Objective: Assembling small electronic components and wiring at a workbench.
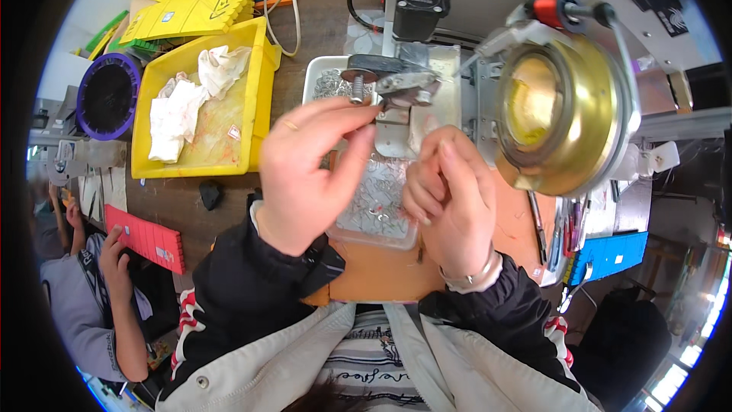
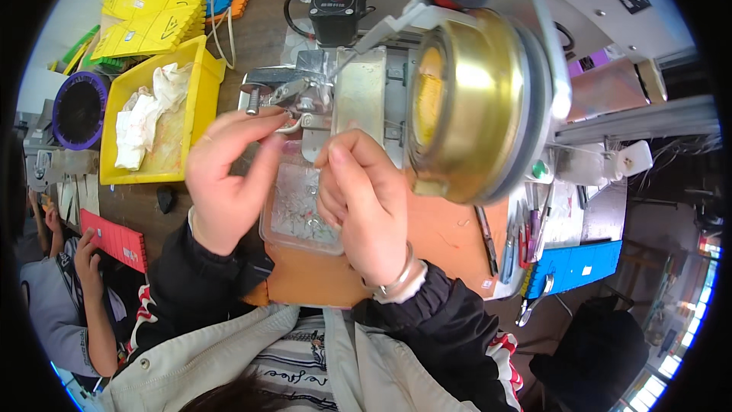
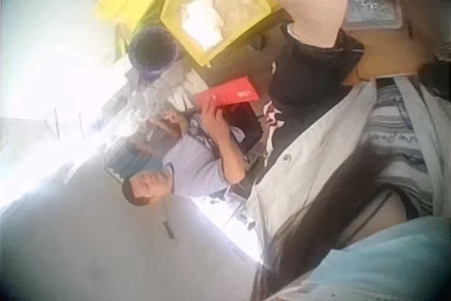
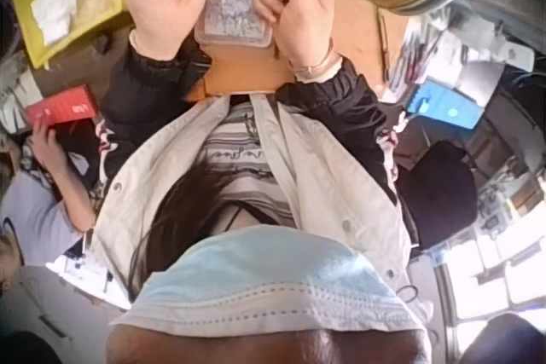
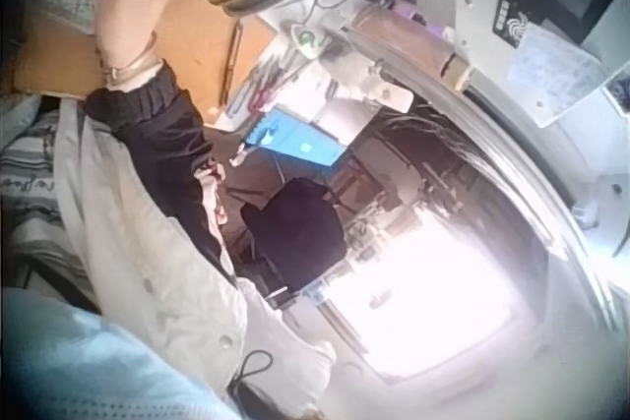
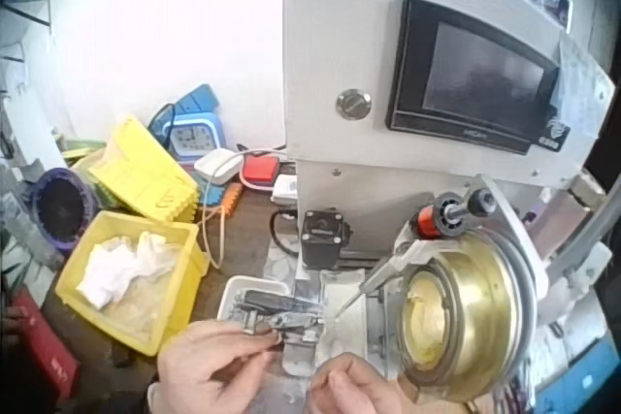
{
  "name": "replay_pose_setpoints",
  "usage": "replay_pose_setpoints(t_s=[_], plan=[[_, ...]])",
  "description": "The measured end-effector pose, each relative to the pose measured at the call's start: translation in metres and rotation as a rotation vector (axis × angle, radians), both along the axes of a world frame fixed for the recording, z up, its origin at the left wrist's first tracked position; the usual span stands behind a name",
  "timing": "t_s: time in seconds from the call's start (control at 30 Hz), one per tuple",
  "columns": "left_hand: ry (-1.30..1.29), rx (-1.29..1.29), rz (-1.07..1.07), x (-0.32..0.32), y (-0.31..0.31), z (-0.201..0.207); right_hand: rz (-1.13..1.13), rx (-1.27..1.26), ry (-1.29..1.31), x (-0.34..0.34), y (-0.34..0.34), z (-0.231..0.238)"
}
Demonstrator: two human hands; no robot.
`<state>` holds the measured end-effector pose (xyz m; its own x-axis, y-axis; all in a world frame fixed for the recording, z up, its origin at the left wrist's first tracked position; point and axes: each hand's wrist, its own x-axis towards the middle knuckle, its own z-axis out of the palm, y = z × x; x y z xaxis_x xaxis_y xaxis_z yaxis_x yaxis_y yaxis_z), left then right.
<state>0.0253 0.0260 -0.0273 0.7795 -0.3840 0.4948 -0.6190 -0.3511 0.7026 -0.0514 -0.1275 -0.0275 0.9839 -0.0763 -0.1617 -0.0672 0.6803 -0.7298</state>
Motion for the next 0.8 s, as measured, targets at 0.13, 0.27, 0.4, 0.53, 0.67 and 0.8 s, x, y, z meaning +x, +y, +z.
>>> replay_pose_setpoints(t_s=[0.13, 0.27, 0.4, 0.53, 0.67, 0.8], plan=[[-0.296, 0.000, 0.149, -0.007, 0.011, 0.023, -0.044, -0.047, 0.008, 0.002, 0.004, 0.005], [-0.436, 0.197, 0.069, -0.005, -0.024, 0.065, -0.038, -0.045, 0.027, 0.002, -0.001, -0.001], [-0.405, 0.304, 0.001, 0.003, -0.050, 0.076, -0.076, 0.034, 0.056, 0.004, 0.004, -0.002], [-0.417, 0.265, -0.077, 0.017, -0.044, 0.076, -0.077, 0.049, 0.051, 0.007, 0.009, -0.004], [-0.195, 0.153, -0.225, 0.025, -0.024, 0.087, 0.000, 0.062, 0.068, 0.006, -0.001, 0.000], [-0.113, 0.011, -0.107, 0.025, 0.008, 0.078, 0.009, 0.039, 0.060, 0.003, 0.003, 0.003]])
